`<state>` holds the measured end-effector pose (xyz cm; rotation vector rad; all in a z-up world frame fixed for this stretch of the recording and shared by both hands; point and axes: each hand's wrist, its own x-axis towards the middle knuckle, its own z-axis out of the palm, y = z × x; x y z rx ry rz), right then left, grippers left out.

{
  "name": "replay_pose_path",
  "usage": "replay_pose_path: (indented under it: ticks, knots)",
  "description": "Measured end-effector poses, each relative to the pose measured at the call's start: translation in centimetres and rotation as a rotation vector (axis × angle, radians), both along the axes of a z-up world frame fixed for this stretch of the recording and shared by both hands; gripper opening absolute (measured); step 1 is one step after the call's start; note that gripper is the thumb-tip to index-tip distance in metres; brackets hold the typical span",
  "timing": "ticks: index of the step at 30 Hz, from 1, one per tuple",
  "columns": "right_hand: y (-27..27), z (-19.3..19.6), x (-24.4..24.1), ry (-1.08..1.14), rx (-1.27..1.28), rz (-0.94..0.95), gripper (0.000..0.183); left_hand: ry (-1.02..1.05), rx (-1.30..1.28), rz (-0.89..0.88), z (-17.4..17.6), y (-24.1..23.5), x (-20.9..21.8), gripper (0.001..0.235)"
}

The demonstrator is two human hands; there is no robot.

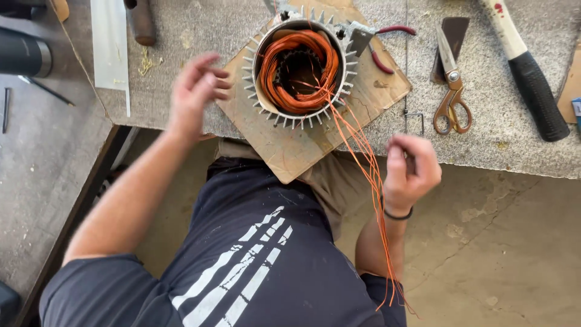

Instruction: Repairing an electric motor by inserting and organizing copper wire coils into the stator slots using hand tools.

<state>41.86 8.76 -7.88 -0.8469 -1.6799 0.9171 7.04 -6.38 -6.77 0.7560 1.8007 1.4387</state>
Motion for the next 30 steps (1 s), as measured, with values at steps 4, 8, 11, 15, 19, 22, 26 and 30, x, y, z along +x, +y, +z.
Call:
replay_pose_path:
  ticks: [4,8,11,15,19,22,26,30]
  knots:
    - [4.1,-2.8,-2.1,-0.012,-0.066,0.278,0.045,0.050,0.152,-0.084,-5.5,1.6,6.7,0.058]
    - [5.0,-0.6,-5.9,-0.007,-0.264,0.610,0.063,-0.128,0.529,0.011,-9.4,4.3,8.8,0.085]
    - [3.5,-1.4,-7.5,-0.063,-0.273,0.574,0.088,-0.145,0.475,-0.026,-8.1,5.3,7.7,0.089]
    - [1.5,-3.8,-7.5,0.097,-0.353,0.587,0.085,-0.272,0.508,-0.065,-6.7,7.0,5.5,0.081]
    - [0.7,-3.3,-8.7,-0.177,0.006,0.428,0.100,-0.408,0.664,-0.153,-7.4,9.4,1.3,0.075]
    - [-0.4,-5.0,-9.2,-0.030,-0.081,0.593,0.096,-0.498,0.659,-0.338,-6.6,10.9,-2.2,0.071]
    - [-1.7,-5.2,-9.2,-0.260,-0.035,0.677,0.090,-0.605,0.504,-0.244,-9.8,12.4,-6.4,0.044]
    - [-2.0,-5.5,-9.7,-0.396,0.017,0.607,0.079,-0.547,-0.608,0.292,-6.5,12.9,-8.7,0.063]
